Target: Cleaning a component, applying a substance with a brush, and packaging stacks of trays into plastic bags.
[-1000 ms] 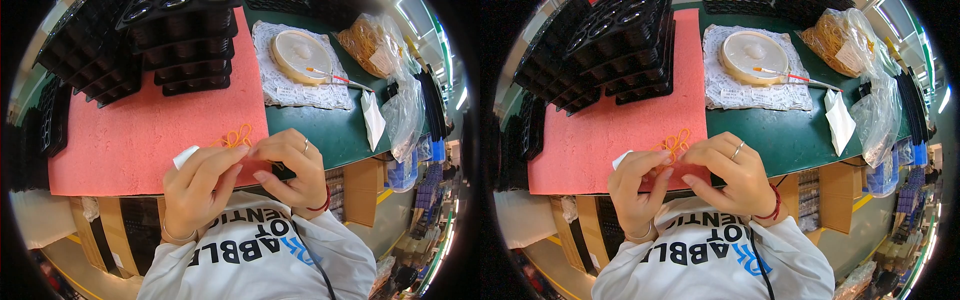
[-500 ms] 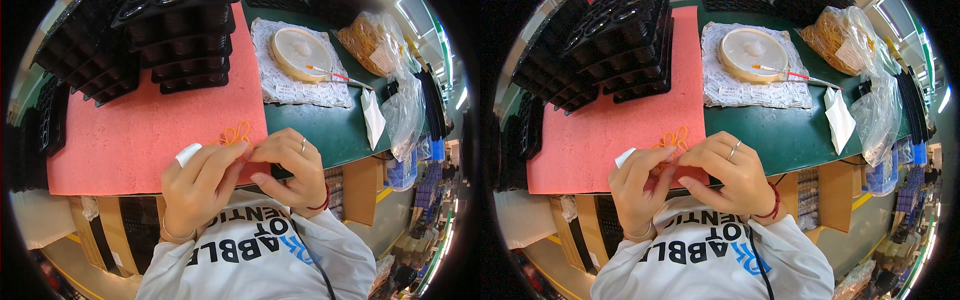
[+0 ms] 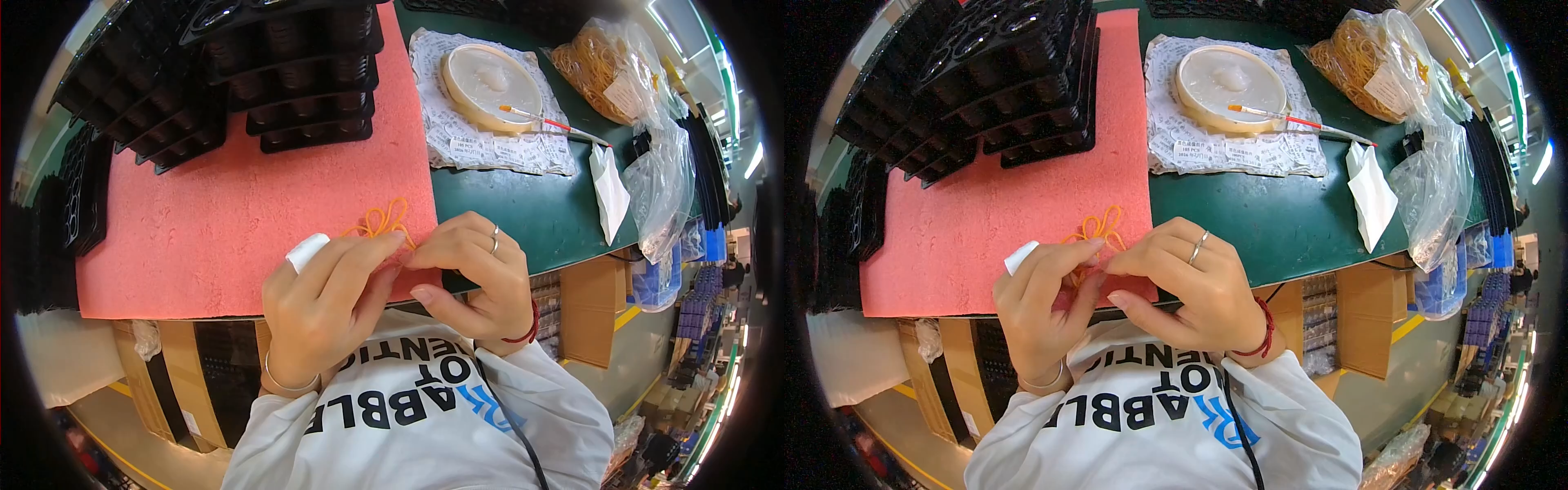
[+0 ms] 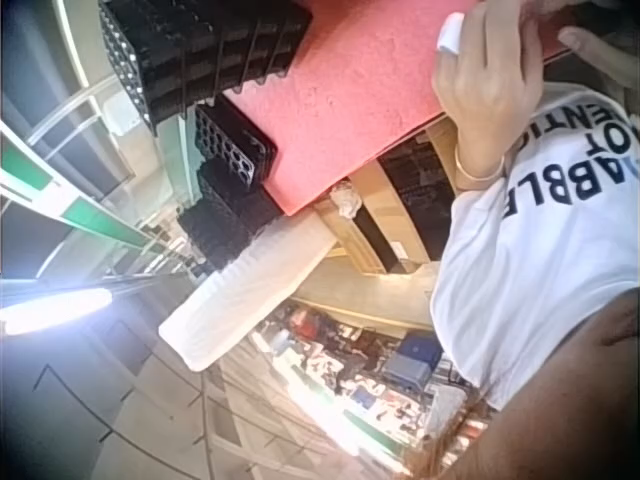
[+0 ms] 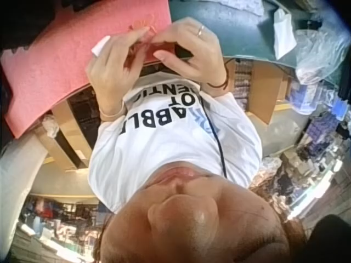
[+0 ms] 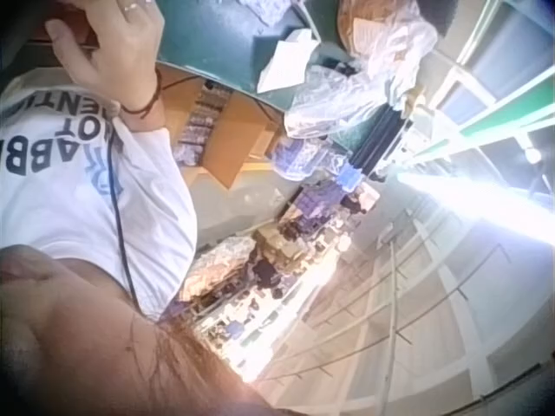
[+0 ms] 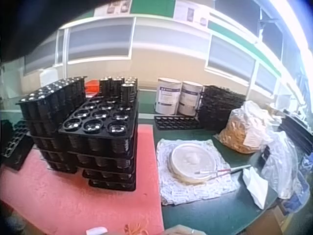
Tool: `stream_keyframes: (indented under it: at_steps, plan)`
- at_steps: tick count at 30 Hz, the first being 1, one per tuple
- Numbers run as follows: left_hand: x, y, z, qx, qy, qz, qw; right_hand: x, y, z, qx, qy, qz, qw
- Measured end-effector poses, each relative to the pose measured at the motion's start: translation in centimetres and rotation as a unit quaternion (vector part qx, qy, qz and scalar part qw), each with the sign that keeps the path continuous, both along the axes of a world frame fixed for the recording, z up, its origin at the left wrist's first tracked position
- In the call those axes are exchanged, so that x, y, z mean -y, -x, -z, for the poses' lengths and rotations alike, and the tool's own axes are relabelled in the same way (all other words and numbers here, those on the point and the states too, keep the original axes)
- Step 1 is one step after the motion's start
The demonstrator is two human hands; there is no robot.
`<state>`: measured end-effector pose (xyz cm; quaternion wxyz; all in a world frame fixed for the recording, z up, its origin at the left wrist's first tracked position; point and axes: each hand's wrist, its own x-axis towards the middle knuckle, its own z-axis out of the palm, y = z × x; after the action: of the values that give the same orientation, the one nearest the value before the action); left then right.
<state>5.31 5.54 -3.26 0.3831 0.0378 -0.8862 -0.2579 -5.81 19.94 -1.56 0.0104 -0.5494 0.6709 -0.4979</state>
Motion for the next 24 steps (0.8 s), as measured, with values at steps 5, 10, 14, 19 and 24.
stream_keyframes:
  at_steps: [5,10,14,19,24]
  plan:
    - [-0.02,0.02,0.09,-0.002,-0.003,0.000,1.000,0.15,0.30,-0.01,-0.028,0.017,-0.011,0.999]
    - [0.02,0.00,0.02,0.005,0.001,-0.002,1.000,0.21,0.32,-0.06,-0.029,0.019,-0.014,0.999]
    - [-0.08,-0.07,-0.10,0.017,-0.007,-0.005,1.000,0.03,0.01,0.11,-0.003,0.001,0.002,1.000]
    - [0.09,-0.05,0.00,0.008,0.006,-0.001,1.000,0.08,0.12,0.31,-0.013,0.008,-0.002,1.000]
    - [0.02,-0.05,-0.05,0.008,0.010,0.003,1.000,-0.07,0.09,0.31,-0.018,0.011,-0.001,1.000]
